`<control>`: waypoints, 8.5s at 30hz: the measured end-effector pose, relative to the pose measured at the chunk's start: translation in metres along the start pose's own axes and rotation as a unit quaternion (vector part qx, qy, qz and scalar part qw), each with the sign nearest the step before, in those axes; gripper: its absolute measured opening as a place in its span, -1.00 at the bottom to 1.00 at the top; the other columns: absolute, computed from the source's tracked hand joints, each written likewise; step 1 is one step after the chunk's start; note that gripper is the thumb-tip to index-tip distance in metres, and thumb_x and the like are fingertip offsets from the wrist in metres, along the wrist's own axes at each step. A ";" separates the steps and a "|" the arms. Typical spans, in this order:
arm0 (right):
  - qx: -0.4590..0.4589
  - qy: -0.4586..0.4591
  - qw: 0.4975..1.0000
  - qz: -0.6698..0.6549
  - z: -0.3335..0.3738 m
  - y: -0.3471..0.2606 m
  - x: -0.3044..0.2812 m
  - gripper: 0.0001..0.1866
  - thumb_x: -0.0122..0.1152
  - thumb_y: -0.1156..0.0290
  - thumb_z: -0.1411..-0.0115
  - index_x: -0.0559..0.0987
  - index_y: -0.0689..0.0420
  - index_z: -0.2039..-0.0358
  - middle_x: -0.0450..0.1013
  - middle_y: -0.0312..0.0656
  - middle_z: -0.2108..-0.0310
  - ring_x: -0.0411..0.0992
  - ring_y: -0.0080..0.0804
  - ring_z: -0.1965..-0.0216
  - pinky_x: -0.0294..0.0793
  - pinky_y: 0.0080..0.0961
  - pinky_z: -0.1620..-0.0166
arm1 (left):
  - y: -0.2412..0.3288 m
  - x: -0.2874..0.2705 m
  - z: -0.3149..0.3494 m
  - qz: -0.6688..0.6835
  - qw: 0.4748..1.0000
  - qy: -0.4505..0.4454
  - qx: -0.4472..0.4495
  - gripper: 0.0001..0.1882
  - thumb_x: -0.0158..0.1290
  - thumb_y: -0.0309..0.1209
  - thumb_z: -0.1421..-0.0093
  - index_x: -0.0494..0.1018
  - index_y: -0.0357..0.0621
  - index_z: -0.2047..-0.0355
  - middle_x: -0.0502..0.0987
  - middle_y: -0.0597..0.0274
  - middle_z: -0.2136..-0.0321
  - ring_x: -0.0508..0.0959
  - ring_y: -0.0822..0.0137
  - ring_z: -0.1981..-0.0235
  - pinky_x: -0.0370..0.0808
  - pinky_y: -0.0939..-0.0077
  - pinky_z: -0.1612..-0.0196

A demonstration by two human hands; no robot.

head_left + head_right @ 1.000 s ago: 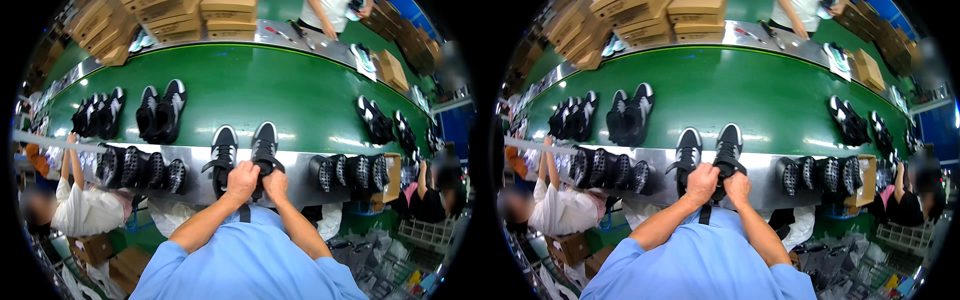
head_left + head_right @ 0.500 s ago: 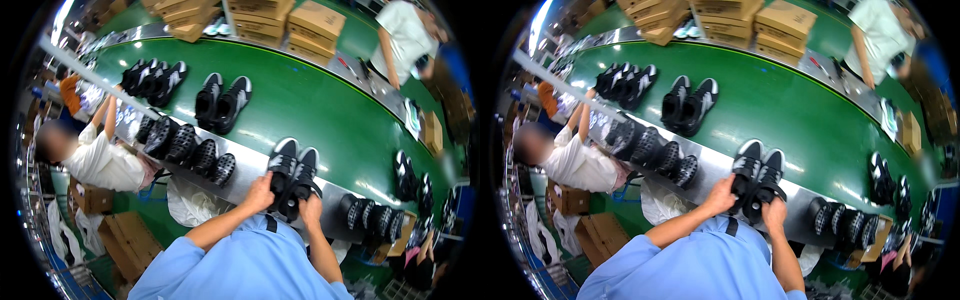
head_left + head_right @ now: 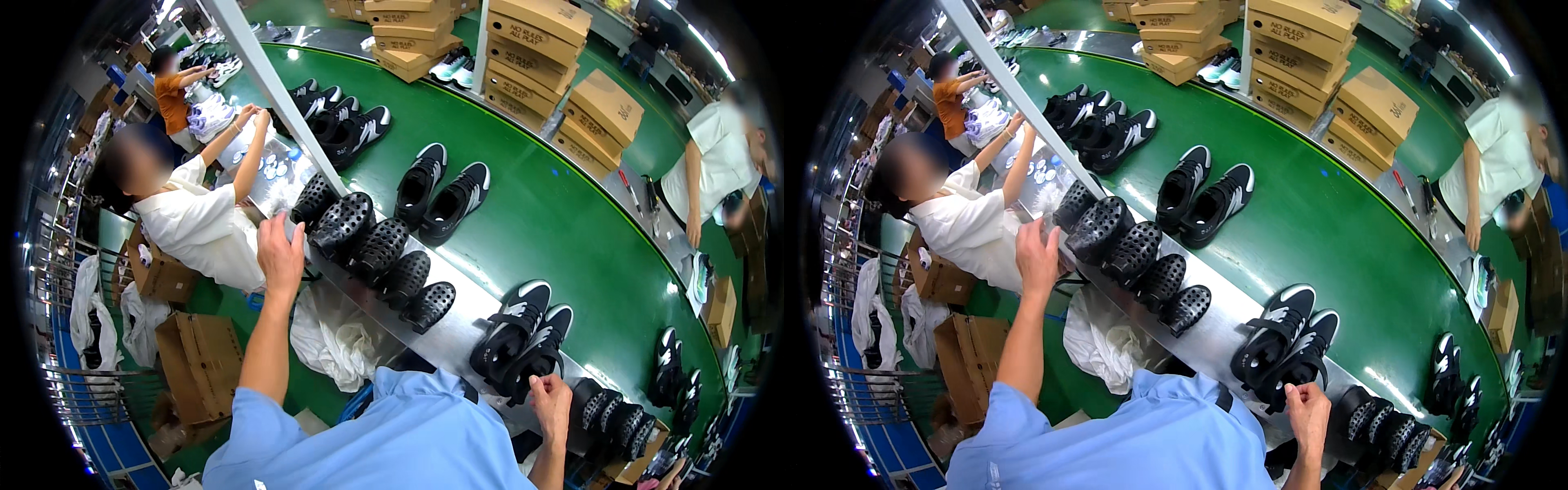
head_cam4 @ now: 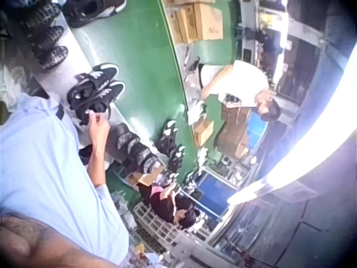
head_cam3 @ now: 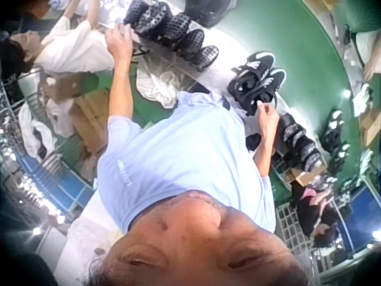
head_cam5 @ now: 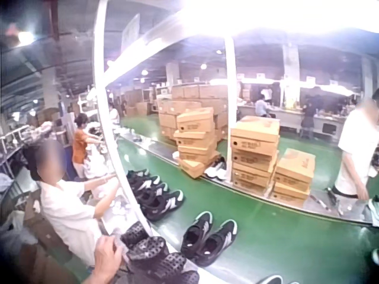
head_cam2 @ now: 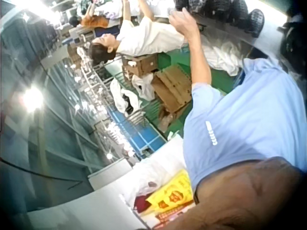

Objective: The person picks up black and white sneakers from a conveyor belt, presses their hands into the interior, and then places them back onto the belt or into a container.

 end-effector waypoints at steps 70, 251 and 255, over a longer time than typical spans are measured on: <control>-0.257 0.188 0.914 0.253 -0.039 -0.020 0.107 -0.87 0.21 0.41 -0.24 0.50 0.18 0.40 0.56 -0.06 0.51 0.62 -0.11 0.52 0.62 -0.22 0.46 | 0.355 0.155 0.222 0.421 0.678 -0.490 0.351 -0.78 0.16 -0.51 -0.12 0.56 -0.37 0.22 0.61 -0.09 0.35 0.60 -0.10 0.19 0.57 0.12 0.09; 0.093 0.116 0.943 -0.299 -0.044 0.115 0.073 -0.78 0.38 0.33 -0.26 0.66 0.25 0.36 0.58 -0.16 0.49 0.50 -0.40 0.45 0.51 -0.36 0.30 | 0.327 0.153 0.334 0.449 0.571 -0.620 -0.297 -0.76 0.31 -0.34 -0.28 0.66 -0.32 0.38 0.64 0.26 0.46 0.58 0.46 0.41 0.48 0.59 0.27; 0.066 0.149 0.962 -0.220 -0.040 0.119 0.063 -0.77 0.39 0.32 -0.25 0.64 0.25 0.38 0.58 -0.12 0.50 0.51 -0.40 0.44 0.51 -0.36 0.29 | 0.344 0.136 0.325 0.423 0.635 -0.634 -0.125 -0.76 0.29 -0.38 -0.28 0.65 -0.38 0.29 0.66 0.24 0.40 0.59 0.47 0.37 0.51 0.58 0.25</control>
Point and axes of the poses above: each hand's wrist, its own z-axis away from the middle knuckle, its own x-axis out of the palm, y = z × x, the point moved 7 cm from there along -z, towards the middle knuckle
